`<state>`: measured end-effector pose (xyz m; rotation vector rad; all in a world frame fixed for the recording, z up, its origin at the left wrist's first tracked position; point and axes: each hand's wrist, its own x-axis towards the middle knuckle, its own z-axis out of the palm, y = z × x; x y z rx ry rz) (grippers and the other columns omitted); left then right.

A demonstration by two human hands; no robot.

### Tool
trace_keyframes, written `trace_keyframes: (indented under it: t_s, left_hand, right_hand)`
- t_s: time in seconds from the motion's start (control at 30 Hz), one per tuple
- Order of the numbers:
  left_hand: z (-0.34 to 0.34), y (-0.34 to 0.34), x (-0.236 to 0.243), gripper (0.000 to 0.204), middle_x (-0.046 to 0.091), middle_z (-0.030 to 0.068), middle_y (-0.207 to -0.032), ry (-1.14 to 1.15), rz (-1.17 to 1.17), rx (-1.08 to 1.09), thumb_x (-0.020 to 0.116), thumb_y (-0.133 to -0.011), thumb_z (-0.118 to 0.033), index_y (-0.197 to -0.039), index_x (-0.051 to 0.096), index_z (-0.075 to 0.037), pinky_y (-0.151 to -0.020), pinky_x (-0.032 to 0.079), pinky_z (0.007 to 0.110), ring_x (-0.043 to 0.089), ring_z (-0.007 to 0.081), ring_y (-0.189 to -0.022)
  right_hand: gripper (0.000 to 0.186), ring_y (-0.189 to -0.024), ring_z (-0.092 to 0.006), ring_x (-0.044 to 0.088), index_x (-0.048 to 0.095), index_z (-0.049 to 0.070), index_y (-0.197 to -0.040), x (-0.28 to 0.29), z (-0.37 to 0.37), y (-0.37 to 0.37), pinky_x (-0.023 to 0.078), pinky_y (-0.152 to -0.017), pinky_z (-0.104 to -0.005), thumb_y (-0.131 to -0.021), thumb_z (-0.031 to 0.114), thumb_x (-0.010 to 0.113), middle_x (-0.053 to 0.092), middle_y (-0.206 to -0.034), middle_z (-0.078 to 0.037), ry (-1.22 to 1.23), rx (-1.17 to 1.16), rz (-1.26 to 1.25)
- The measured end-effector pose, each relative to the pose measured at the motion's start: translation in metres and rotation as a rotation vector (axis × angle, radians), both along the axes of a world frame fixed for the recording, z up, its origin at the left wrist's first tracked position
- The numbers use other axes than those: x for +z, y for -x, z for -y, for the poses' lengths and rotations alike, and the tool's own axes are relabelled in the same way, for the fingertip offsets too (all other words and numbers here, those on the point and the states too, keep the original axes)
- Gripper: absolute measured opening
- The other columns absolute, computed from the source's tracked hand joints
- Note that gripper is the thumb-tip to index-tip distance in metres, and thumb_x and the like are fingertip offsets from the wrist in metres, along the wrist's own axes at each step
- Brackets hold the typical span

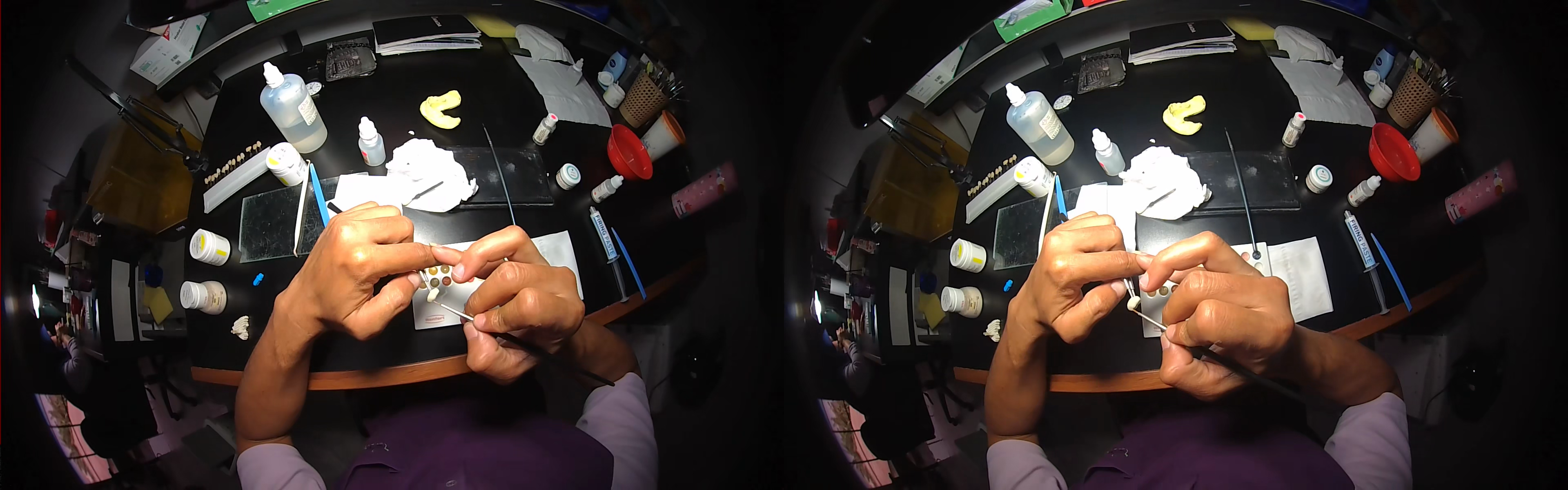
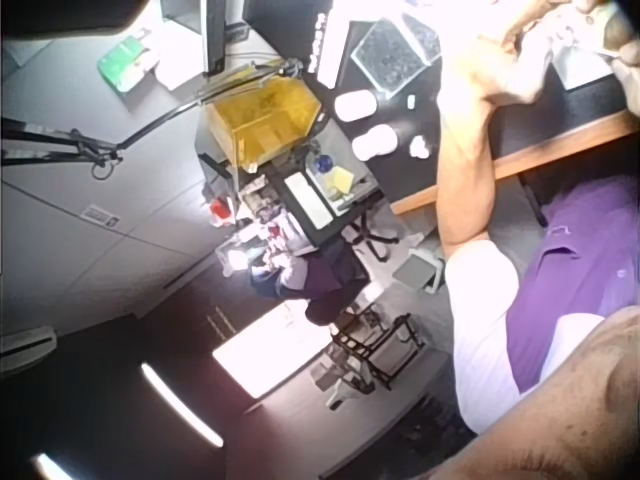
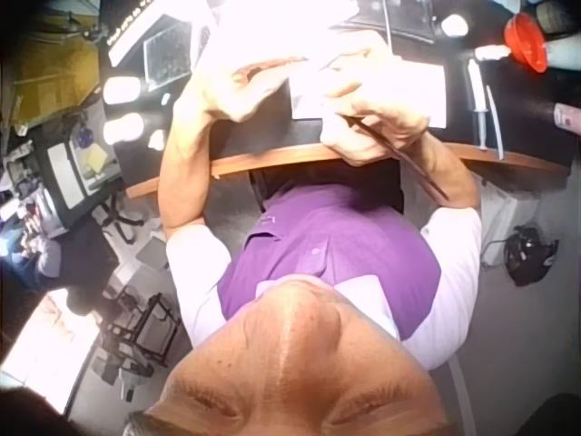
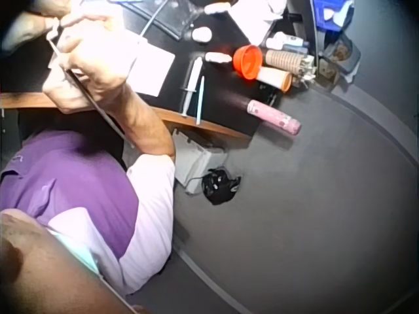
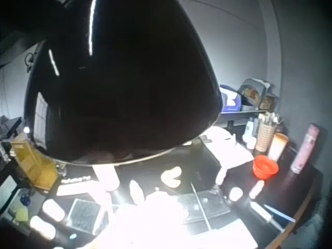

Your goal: The person applies pigment to a dental crown using a fine brush and a palette, mounts the crown onto a firing peg with tweezers, and brushes additional stain onto the tooth.

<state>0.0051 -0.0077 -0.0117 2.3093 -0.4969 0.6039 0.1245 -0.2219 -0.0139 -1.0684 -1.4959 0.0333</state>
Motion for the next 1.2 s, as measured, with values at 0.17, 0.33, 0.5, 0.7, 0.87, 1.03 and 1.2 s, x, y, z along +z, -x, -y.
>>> trace_keyframes:
  t_s: [0.17,0.33,0.5,0.7,0.87,1.03,1.2]
  left_hand:
    - [0.0023,0.0006,-0.0002,0.047,0.049,0.0054,-0.065,0.012,-0.032,0.008,0.066,-0.069,-0.019,-0.112,0.084,-0.011,-0.061,0.042,0.04,0.051,0.0264,-0.06]
    - [0.0016,-0.0016,0.0013,0.047,0.049,0.0056,-0.064,0.031,-0.023,-0.024,0.065,-0.07,-0.017,-0.112,0.083,-0.008,-0.062,0.042,0.04,0.051,0.0263,-0.059]
    - [0.001,-0.0024,0.0017,0.046,0.051,0.0068,-0.064,0.061,-0.04,-0.047,0.066,-0.069,-0.014,-0.11,0.082,-0.003,-0.063,0.042,0.039,0.05,0.0253,-0.059]
    - [0.0018,-0.0039,0.0018,0.044,0.051,0.0077,-0.065,0.069,-0.04,-0.055,0.067,-0.069,-0.013,-0.109,0.081,-0.001,-0.062,0.041,0.04,0.05,0.0258,-0.06]
    - [0.0006,-0.0018,0.0026,0.043,0.051,0.0073,-0.066,0.055,-0.048,-0.041,0.068,-0.069,-0.013,-0.108,0.082,-0.001,-0.063,0.041,0.04,0.051,0.0252,-0.062]
    - [0.0015,-0.0029,0.0028,0.043,0.051,0.0072,-0.067,0.055,-0.044,-0.039,0.068,-0.069,-0.013,-0.108,0.082,-0.002,-0.064,0.041,0.039,0.051,0.0253,-0.063]
    - [0.0018,-0.0024,0.0026,0.043,0.052,0.0075,-0.067,0.058,-0.045,-0.031,0.068,-0.069,-0.014,-0.108,0.082,-0.002,-0.065,0.042,0.039,0.052,0.0256,-0.063]
  right_hand:
    - [0.024,-0.094,-0.0325,0.071,0.057,0.006,-0.076,-0.0001,-0.0018,0.0003,0.057,-0.075,-0.0374,-0.067,-0.011,0.072,0.064,-0.075,-0.006,0.003,-0.024,-0.027]
    - [0.024,-0.097,-0.0307,0.065,0.057,0.005,-0.083,0.0011,0.0019,-0.0006,0.065,-0.096,-0.054,-0.07,-0.012,0.067,0.064,-0.078,-0.008,0.021,-0.01,-0.001]
    - [0.025,-0.095,-0.0313,0.068,0.058,0.007,-0.081,0.007,0.0002,-0.0007,0.061,-0.084,-0.0423,-0.068,-0.011,0.07,0.065,-0.075,-0.006,-0.003,-0.028,0.024]
    - [0.024,-0.095,-0.032,0.07,0.059,0.007,-0.08,0.0067,0.0002,-0.0002,0.059,-0.081,-0.0398,-0.068,-0.01,0.072,0.065,-0.075,-0.007,-0.02,-0.04,0.014]
    - [0.024,-0.096,-0.0319,0.07,0.059,0.006,-0.08,0.0039,-0.0026,0.0025,0.059,-0.079,-0.0392,-0.068,-0.01,0.072,0.065,-0.074,-0.006,-0.053,-0.046,0.013]
    - [0.024,-0.096,-0.0318,0.07,0.059,0.006,-0.079,0.0032,-0.0035,0.0025,0.059,-0.078,-0.0382,-0.068,-0.01,0.071,0.064,-0.073,-0.006,-0.072,-0.058,0.027]
    - [0.024,-0.096,-0.0321,0.07,0.059,0.006,-0.079,0.0046,-0.0022,0.0037,0.061,-0.081,-0.0391,-0.068,-0.011,0.071,0.064,-0.073,-0.006,-0.04,-0.06,0.024]
